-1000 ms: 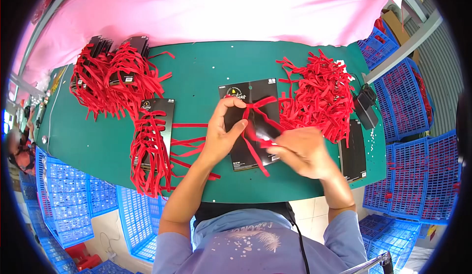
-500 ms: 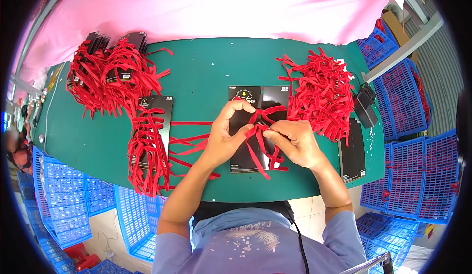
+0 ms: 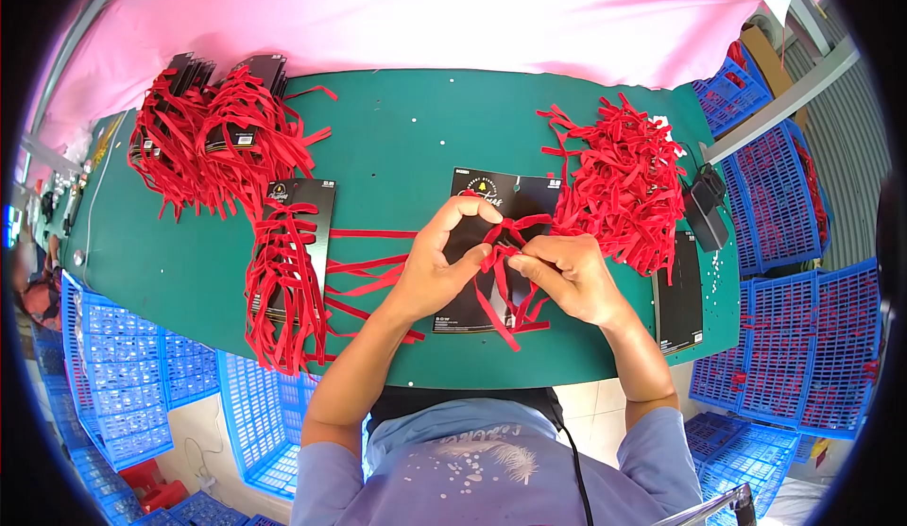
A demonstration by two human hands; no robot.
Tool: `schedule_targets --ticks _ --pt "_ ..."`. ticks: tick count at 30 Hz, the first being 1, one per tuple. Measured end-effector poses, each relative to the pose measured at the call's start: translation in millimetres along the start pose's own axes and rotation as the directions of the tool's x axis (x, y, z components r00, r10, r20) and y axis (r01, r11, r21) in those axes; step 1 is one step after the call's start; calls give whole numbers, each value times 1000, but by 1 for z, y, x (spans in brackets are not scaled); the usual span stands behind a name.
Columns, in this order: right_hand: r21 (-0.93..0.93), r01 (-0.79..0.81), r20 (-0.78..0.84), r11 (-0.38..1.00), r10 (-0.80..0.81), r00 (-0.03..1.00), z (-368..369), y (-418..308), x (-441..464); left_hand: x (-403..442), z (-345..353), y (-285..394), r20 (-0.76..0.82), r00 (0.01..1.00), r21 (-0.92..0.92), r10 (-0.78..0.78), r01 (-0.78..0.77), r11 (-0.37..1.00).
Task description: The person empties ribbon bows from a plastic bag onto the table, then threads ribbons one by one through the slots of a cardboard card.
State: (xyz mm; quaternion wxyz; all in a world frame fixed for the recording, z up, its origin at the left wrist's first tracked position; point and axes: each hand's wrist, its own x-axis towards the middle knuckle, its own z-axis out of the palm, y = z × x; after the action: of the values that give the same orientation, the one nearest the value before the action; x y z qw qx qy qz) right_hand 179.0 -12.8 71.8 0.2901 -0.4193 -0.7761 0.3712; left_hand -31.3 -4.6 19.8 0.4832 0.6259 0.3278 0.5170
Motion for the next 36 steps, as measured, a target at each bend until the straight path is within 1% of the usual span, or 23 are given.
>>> schedule_targets --ticks 3,6,9,12,13,15,17,18,19,21,24,25,27,28,31,32,33,34,35,36 --pt "188 -89 43 978 83 996 -2 1 -1 0 -1 4 26 1000 -31 -2 3 1000" --pt "365 -97 57 926 81 995 -1 11 -3 1 -1 4 50 999 -104 -13 18 994" --pt "337 -103 62 936 87 994 -1 14 -7 1 -1 4 55 996 -200 -70 80 977" --pt "457 -244 144 855 199 969 -4 10 -9 0 -1 9 106 988 -250 -116 140 958" --pt "446 -248 138 860 208 968 -4 12 -10 0 -1 10 132 983 -259 -125 156 953" --pt "423 -258 127 869 225 966 0 16 -12 1 1 4 162 986 -141 -39 63 988" --pt "397 -218 91 892 198 976 7 14 -12 -2 4 2 202 979 -23 13 -9 1000" --pt "382 -197 72 903 183 980 9 13 -11 -3 5 2 191 981 -107 -28 49 993" --pt "405 -211 83 890 194 977 10 15 -11 -3 5 2 182 981 -190 -70 105 976" --pt "449 -237 109 861 211 971 12 20 -9 -3 4 0 167 984 -200 -63 97 975" --pt "470 -336 159 816 296 942 12 18 -5 -1 0 -2 149 988 -185 -44 72 980" --pt "464 -324 151 825 287 946 13 18 -4 0 -1 -2 147 989 -177 -35 61 982" --pt "451 -300 130 840 271 954 16 17 -3 -1 5 5 110 991 -142 -71 86 986" --pt "399 -330 159 855 290 944 11 16 -1 -1 7 8 91 992 -124 -88 99 987" --pt "356 -338 13 871 357 934 -7 23 0 3 6 -2 -17 998 17 -53 53 998" --pt "367 -254 -123 895 317 940 -8 30 -3 4 2 -7 -68 997 22 -35 36 999" --pt "341 -228 -220 912 313 924 -13 29 -7 5 -1 -6 -125 990 -12 -72 71 997" --pt "322 -236 -246 917 321 915 -15 32 -12 9 -9 -9 -123 992 113 31 -18 993" --pt "302 -248 -274 921 332 903 -16 36 -19 11 -19 -10 -163 983 200 87 -53 978" --pt "287 -269 -282 919 349 894 -17 41 -25 15 -31 -7 -251 958 141 137 -104 985"
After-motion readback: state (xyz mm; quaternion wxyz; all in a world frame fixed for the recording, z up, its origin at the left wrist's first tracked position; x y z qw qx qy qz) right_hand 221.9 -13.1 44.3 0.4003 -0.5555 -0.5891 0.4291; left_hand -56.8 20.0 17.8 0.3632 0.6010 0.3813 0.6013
